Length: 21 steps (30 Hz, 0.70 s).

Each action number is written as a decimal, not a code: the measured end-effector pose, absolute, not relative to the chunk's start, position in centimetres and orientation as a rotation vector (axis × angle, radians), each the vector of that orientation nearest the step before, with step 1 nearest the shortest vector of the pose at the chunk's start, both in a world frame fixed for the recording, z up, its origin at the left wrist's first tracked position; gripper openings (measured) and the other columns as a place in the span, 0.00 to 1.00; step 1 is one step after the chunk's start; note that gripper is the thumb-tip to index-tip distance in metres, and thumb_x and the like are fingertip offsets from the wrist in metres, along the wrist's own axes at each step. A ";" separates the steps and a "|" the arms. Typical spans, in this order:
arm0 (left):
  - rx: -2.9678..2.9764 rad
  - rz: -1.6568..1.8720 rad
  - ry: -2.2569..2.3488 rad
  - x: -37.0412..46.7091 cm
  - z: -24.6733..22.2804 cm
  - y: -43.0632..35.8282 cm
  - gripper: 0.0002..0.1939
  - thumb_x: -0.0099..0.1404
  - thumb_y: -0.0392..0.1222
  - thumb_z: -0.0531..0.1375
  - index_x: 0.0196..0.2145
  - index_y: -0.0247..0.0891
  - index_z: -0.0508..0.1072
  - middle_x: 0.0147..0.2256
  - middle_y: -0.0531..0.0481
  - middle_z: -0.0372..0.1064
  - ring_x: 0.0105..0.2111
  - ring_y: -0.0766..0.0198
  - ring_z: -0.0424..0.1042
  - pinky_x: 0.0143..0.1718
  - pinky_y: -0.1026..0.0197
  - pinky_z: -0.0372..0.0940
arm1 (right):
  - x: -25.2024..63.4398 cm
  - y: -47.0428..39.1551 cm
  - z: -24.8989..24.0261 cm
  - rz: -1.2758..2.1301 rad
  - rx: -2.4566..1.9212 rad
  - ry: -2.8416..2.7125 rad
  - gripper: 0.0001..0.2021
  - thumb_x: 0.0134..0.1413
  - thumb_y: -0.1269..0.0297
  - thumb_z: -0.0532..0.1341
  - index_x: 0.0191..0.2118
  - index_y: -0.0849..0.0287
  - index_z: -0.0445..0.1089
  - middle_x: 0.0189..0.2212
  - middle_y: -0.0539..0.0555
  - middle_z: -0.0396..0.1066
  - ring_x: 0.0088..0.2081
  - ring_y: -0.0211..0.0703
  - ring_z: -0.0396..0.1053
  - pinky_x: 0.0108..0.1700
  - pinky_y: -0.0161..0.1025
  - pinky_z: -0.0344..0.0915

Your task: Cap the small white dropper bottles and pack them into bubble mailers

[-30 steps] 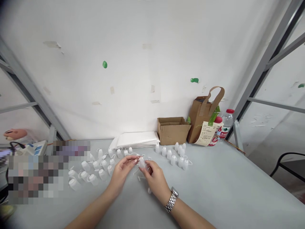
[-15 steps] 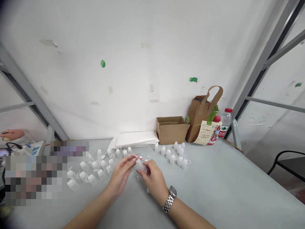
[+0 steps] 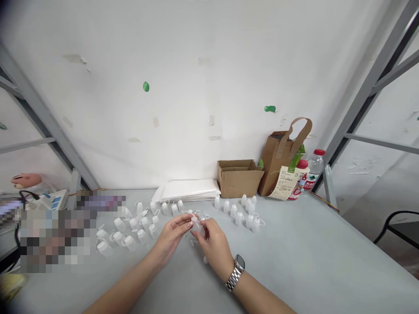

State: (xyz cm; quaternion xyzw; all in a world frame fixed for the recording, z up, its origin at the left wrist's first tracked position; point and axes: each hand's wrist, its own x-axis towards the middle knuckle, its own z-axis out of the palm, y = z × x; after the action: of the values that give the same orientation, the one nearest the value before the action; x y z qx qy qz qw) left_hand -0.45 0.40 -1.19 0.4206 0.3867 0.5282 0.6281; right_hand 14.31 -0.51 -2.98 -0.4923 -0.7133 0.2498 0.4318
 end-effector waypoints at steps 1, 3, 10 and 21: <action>0.977 1.201 0.875 -0.5 -1.2 0.4 0.15 0.49 0.40 0.66 0.36 0.37 0.74 0.42 0.45 0.73 0.45 0.56 0.67 0.49 0.55 0.58 | 14.3 -0.5 -3.0 0.616 -1.227 -1.776 0.06 0.53 0.64 0.58 0.37 0.58 0.65 0.28 0.50 0.65 0.27 0.40 0.62 0.32 0.37 0.61; 0.995 1.190 0.853 -0.4 -1.3 0.5 0.16 0.48 0.39 0.66 0.37 0.37 0.74 0.43 0.45 0.72 0.45 0.56 0.67 0.49 0.55 0.59 | 14.3 -0.4 -3.0 0.605 -1.234 -1.770 0.06 0.53 0.64 0.58 0.37 0.59 0.65 0.28 0.50 0.65 0.27 0.40 0.62 0.31 0.37 0.61; 0.961 1.163 0.828 -0.4 -1.1 0.5 0.17 0.50 0.40 0.65 0.39 0.36 0.74 0.46 0.43 0.71 0.49 0.53 0.65 0.53 0.53 0.55 | 14.4 -0.4 -3.1 0.582 -1.249 -1.778 0.06 0.54 0.63 0.58 0.37 0.58 0.65 0.28 0.50 0.65 0.27 0.39 0.62 0.31 0.36 0.61; 0.986 1.137 0.813 -0.2 -0.9 0.1 0.13 0.56 0.43 0.60 0.39 0.36 0.76 0.47 0.43 0.70 0.53 0.52 0.61 0.56 0.52 0.51 | 14.4 -0.6 -3.2 0.315 -1.163 -1.900 0.07 0.56 0.66 0.57 0.40 0.58 0.66 0.30 0.53 0.65 0.29 0.41 0.64 0.32 0.38 0.64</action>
State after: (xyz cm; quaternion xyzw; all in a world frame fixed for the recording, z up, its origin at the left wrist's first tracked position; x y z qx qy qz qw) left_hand -0.21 0.10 -0.94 0.4350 0.3586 0.5016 0.6561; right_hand 14.36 -0.64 -3.16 -0.4663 -0.7620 0.1262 0.4313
